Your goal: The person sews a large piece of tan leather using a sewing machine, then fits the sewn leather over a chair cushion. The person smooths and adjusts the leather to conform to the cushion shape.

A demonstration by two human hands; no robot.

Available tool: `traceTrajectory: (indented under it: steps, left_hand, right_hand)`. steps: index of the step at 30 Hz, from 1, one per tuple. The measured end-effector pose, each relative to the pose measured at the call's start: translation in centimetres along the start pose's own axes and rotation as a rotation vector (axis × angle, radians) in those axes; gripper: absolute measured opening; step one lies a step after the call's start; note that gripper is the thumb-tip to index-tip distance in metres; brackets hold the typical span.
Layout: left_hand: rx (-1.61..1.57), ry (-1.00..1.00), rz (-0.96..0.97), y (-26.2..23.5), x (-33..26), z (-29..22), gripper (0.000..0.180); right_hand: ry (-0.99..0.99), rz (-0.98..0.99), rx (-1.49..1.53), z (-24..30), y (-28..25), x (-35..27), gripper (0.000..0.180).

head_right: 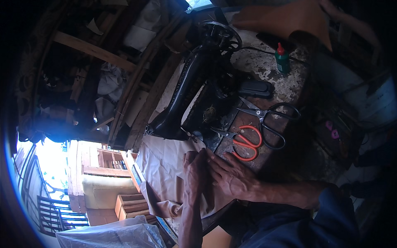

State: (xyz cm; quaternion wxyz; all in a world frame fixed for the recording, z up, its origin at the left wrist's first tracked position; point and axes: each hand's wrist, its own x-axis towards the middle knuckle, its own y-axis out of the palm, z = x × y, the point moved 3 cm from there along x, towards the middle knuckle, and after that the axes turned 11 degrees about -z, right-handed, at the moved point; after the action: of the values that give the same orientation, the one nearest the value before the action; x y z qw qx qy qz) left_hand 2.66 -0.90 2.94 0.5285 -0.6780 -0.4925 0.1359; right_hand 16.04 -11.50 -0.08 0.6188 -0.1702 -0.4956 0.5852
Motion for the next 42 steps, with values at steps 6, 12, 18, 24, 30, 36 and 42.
traceTrajectory:
  steps: [6,12,18,24,30,36,42]
  left_hand:
    - [0.021,0.006,-0.011,0.1,0.0,-0.1,0.039]
    - [0.043,0.005,-0.025,0.2,0.2,0.0,0.039]
    - [0.081,0.005,-0.022,0.0,0.2,0.2,0.041]
    - [0.136,0.029,-0.049,0.1,0.6,0.6,0.04]
    - [0.164,0.064,-0.109,0.2,0.9,1.0,0.034]
    - [0.117,-0.007,-0.105,-0.1,1.3,1.1,0.031]
    - [0.17,-0.041,-0.086,-1.9,0.6,2.0,0.04]
  right_hand:
    - [-0.014,0.002,-0.002,0.0,0.0,0.0,0.057]
    - [0.005,0.017,0.029,-0.1,-0.2,0.2,0.057]
    - [0.015,-0.003,0.04,-0.1,-0.5,0.3,0.056]
    - [-0.002,0.003,0.012,-0.1,-0.6,0.3,0.054]
    - [-0.006,0.007,0.008,0.0,-0.8,0.5,0.053]
    - [-0.027,0.007,-0.008,0.1,-1.1,0.7,0.052]
    - [-0.04,-0.004,-0.006,0.0,-1.1,0.7,0.052]
